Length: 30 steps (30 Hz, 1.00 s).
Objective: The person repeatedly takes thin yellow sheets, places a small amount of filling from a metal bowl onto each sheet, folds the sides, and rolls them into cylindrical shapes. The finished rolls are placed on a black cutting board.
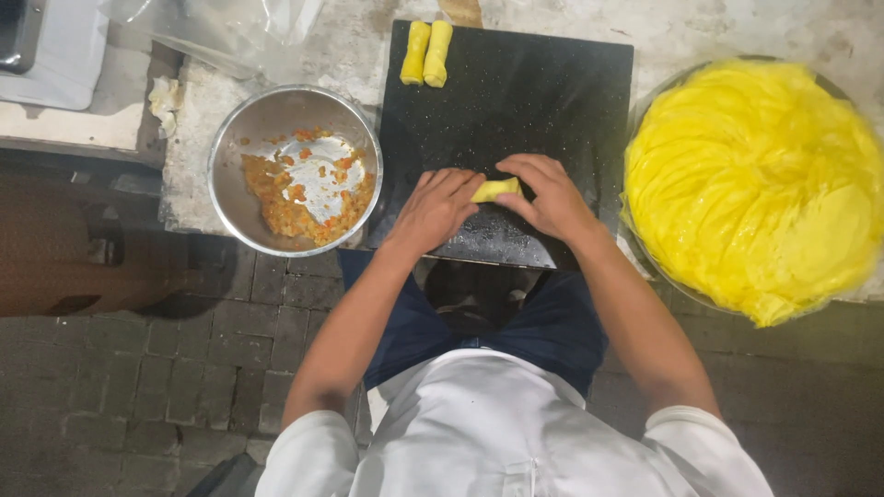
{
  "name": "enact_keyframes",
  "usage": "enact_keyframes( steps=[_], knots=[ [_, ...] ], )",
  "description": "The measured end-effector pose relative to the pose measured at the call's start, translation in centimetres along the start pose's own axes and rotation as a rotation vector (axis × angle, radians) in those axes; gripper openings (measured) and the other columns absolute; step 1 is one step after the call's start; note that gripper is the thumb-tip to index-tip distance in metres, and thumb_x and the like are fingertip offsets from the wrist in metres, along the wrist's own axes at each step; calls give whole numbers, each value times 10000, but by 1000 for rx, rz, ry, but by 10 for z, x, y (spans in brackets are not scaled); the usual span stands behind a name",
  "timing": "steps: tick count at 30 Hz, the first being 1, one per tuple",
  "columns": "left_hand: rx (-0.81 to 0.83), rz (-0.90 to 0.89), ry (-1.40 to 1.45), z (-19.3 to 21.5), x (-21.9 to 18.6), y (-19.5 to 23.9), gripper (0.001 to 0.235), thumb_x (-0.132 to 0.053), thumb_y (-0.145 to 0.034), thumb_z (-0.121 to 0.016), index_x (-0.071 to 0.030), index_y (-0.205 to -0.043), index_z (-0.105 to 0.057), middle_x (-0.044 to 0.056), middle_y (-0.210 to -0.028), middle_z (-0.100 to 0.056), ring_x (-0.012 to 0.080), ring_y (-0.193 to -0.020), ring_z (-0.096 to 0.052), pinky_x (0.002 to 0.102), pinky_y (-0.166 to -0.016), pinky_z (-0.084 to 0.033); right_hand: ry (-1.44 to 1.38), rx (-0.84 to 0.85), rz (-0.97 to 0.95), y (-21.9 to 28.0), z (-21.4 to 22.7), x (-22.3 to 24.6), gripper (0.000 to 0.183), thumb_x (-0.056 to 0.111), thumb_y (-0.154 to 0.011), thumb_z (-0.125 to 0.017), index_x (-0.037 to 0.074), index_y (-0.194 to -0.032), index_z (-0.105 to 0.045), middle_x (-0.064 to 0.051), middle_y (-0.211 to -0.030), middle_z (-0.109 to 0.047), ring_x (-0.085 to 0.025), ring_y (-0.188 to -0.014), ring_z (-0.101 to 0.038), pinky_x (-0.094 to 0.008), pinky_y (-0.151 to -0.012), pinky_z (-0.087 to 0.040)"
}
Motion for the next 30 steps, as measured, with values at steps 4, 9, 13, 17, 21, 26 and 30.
enact_keyframes(
  steps=[4,9,13,17,21,26,30],
  knots=[
    [-63,43,57,3,9,1,351,-182,-892,-704,-102,-1225,-626,84,-1012,-682,259,-1041,-633,364,-796,-461,1,121,39,-7,-19,18,448,210,-847,-778,92,-1259,-645,-140,-1195,-667,-333,-1138,-617,-480,-978,-474],
    [-107,78,40,6,14,6,266,-129,-889,-697,-106,-1128,-583,81,-839,-683,258,-986,-664,354,-732,-482,151,81,118,0,-46,21,391,153,-833,-762,50,-1190,-640,-135,-1101,-691,-309,-1055,-658,-421,-896,-542],
    [-87,55,141,19,7,11,389,-70,-857,-710,-115,-1213,-558,102,-903,-695,270,-994,-666,363,-756,-501,176,121,47,0,-48,31,395,165,-833,-738,64,-1203,-642,-114,-1033,-704,-288,-961,-680,-384,-820,-564],
    [-104,129,207,29,16,26,549,-62,-867,-707,-61,-1370,-485,183,-1166,-643,341,-1110,-628,434,-897,-513,-134,96,-213,-12,-36,12,479,126,-802,-767,100,-1261,-632,-150,-990,-727,-344,-907,-699,-429,-762,-554],
    [-201,223,109,30,34,51,632,-238,-863,-759,-19,-1385,-475,217,-1237,-573,361,-1171,-594,471,-939,-505,-307,-115,-405,-37,-26,-69,528,125,-813,-814,70,-1286,-587,-173,-1025,-715,-325,-908,-688,-420,-777,-535],
    [-265,200,148,36,32,49,469,-211,-941,-643,8,-1326,-492,203,-1190,-580,348,-1099,-595,430,-954,-484,-222,-190,-727,-105,-17,-110,493,131,-839,-741,141,-1273,-508,-95,-1090,-653,-265,-961,-658,-403,-783,-527],
    [-294,180,130,54,26,48,372,-178,-962,-607,20,-1265,-523,202,-1182,-600,345,-1068,-605,419,-930,-493,-123,-112,-861,-147,-32,-117,423,201,-871,-669,185,-1230,-446,-57,-1052,-603,-226,-881,-622,-382,-698,-501]
  ],
)
Point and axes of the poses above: each hand's wrist, its own y-axis away from the middle knuckle, its own z-axis out of the back of the hand, x = y × z, the point moved 10 cm from there along -y, towards the middle knuckle
